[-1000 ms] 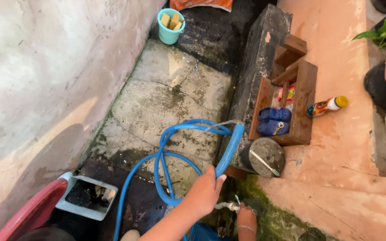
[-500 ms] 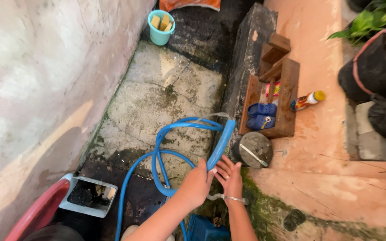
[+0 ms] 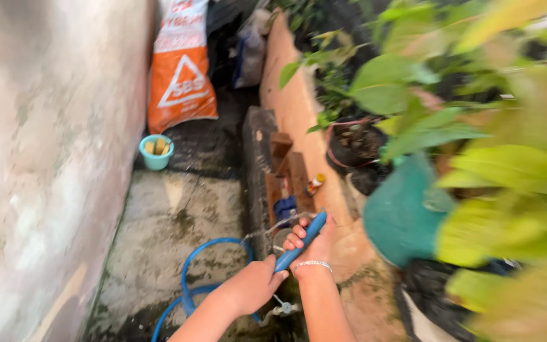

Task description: Watering various potted plants in an outdoor garden area using a hose.

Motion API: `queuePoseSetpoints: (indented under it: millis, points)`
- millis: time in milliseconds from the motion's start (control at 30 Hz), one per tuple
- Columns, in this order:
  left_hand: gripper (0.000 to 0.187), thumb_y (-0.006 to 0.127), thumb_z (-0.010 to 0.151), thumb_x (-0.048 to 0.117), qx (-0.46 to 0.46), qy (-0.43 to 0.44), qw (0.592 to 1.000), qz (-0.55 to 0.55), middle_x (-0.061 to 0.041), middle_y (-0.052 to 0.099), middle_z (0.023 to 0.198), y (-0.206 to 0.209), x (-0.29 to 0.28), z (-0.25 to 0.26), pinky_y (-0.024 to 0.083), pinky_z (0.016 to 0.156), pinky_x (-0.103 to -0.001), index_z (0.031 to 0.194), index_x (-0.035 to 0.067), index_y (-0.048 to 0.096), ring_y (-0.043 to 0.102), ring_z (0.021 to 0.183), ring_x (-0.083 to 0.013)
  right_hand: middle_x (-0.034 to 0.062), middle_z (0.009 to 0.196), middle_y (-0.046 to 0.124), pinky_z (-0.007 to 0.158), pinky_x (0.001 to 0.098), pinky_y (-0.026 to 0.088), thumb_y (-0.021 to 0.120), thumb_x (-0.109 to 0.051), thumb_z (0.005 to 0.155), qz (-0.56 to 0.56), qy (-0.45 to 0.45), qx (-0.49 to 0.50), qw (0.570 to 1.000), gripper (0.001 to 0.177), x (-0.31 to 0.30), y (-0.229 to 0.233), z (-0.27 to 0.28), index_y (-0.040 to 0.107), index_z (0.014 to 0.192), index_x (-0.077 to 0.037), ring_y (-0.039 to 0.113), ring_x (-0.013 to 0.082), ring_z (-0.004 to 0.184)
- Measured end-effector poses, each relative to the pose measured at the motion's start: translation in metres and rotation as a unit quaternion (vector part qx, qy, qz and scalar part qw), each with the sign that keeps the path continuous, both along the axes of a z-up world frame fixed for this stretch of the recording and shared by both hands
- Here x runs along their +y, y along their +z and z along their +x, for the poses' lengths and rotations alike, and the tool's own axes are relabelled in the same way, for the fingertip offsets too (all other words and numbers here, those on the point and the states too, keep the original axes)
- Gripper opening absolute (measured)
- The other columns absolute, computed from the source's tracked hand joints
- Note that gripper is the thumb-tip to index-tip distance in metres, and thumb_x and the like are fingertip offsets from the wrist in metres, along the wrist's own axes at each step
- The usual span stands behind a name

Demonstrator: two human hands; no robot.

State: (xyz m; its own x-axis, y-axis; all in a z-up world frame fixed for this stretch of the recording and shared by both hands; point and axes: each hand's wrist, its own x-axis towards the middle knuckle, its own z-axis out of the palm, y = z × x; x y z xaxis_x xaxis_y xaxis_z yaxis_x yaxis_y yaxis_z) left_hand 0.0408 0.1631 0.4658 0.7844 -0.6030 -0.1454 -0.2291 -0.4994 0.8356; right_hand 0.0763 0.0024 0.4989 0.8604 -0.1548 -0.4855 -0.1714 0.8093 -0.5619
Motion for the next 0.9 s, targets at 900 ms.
queuePoseSetpoints:
  millis: [900]
  points:
    - [0.047,0.058,0.096,0.026,-0.095,-0.034,0.993,-0.064,-0.030,0.066,0.107,0.165,-0.124,-0.030,0.052,0.086,-0.051,0.135,0.002,0.044,0.065,0.103,-0.0444,-0.0045,0.063,0.050,0.052,0.0351,0.043,0.055,-0.048,0.097,0.126,-0.134,-0.347,0.920,0.033,-0.289,0.041,-0.051,0.061,0.084,-0.018,0.046,0.0154,0.050]
